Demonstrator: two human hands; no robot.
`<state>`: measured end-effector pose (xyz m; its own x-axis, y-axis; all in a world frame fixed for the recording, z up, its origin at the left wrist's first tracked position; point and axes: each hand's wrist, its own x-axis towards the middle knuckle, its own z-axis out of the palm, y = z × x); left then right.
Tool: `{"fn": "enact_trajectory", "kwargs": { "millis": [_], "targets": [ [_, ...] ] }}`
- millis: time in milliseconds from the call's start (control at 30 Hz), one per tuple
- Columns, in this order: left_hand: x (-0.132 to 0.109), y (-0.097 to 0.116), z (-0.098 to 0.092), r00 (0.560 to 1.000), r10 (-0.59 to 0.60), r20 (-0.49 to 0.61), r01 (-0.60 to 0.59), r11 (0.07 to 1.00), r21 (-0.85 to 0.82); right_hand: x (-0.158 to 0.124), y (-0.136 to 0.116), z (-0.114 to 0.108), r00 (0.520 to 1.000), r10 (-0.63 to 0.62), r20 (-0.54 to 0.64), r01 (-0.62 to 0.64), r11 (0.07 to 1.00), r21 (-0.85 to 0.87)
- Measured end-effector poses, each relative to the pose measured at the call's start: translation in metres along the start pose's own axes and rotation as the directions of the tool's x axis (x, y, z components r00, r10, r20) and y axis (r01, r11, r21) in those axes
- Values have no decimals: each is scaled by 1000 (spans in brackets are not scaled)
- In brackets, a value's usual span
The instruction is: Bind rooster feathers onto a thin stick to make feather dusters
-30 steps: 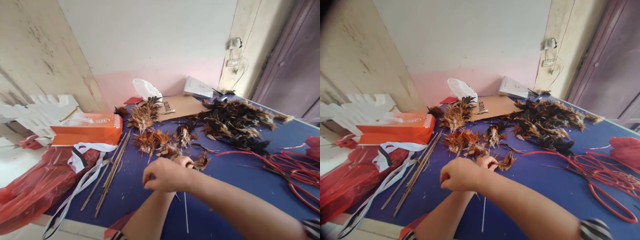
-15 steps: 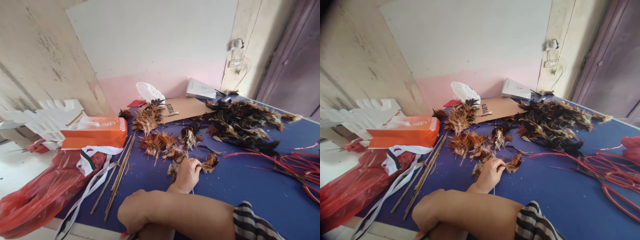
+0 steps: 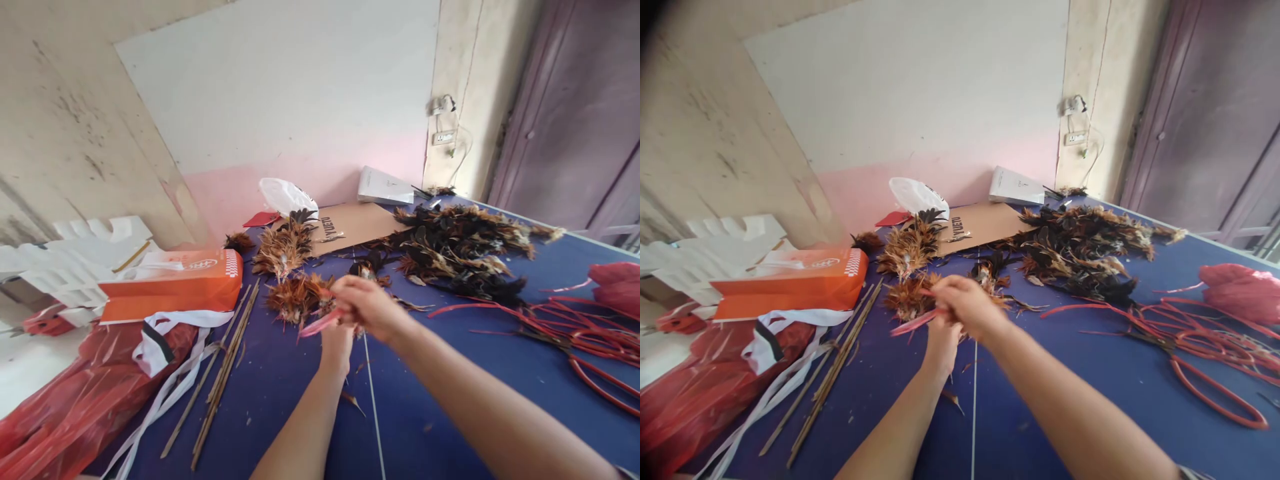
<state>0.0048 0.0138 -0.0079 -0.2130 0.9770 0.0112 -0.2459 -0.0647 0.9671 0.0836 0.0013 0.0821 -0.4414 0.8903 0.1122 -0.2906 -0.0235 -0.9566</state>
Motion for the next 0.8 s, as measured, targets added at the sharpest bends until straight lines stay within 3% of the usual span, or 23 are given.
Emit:
{"fn": "enact_trajectory", "kwargs": {
  "millis": [67, 167, 267, 367, 433, 500, 600, 733, 800],
  "targets": [
    [4, 2, -1, 997, -73, 39, 79, 978, -193, -17, -14, -47, 989, -5, -151, 13, 999, 52],
    [4, 3, 0, 974, -204, 96, 225, 867, -445, -37, -9, -97, 968, 68, -241, -63, 998, 25],
    [0, 1, 3, 959, -259, 117, 284, 848, -448, -43, 16, -113, 944, 165, -285, -178, 984, -21],
    [-2, 1, 5, 962, -245, 123, 274, 871, -407, -37, 37, -105, 924, 224, -309, -274, 953, -131],
    [2, 3, 1, 983, -170, 64, 181, 925, -333, -34, 45, -98, 929, 230, -291, -292, 937, -194],
    [10, 6, -7, 997, -18, -78, 3, 982, -186, -34, 47, -96, 933, 237, -270, -298, 930, -213],
    [26, 10, -24, 920, 239, -312, -219, 971, 98, -37, 48, -99, 928, 270, -257, -320, 930, -178],
    [42, 5, -44, 815, 400, -419, -261, 899, 350, -41, 49, -105, 920, 290, -263, -334, 932, -140],
    [45, 0, -50, 795, 449, -408, -253, 856, 450, -41, 50, -105, 922, 288, -260, -330, 934, -137]
  ]
}}
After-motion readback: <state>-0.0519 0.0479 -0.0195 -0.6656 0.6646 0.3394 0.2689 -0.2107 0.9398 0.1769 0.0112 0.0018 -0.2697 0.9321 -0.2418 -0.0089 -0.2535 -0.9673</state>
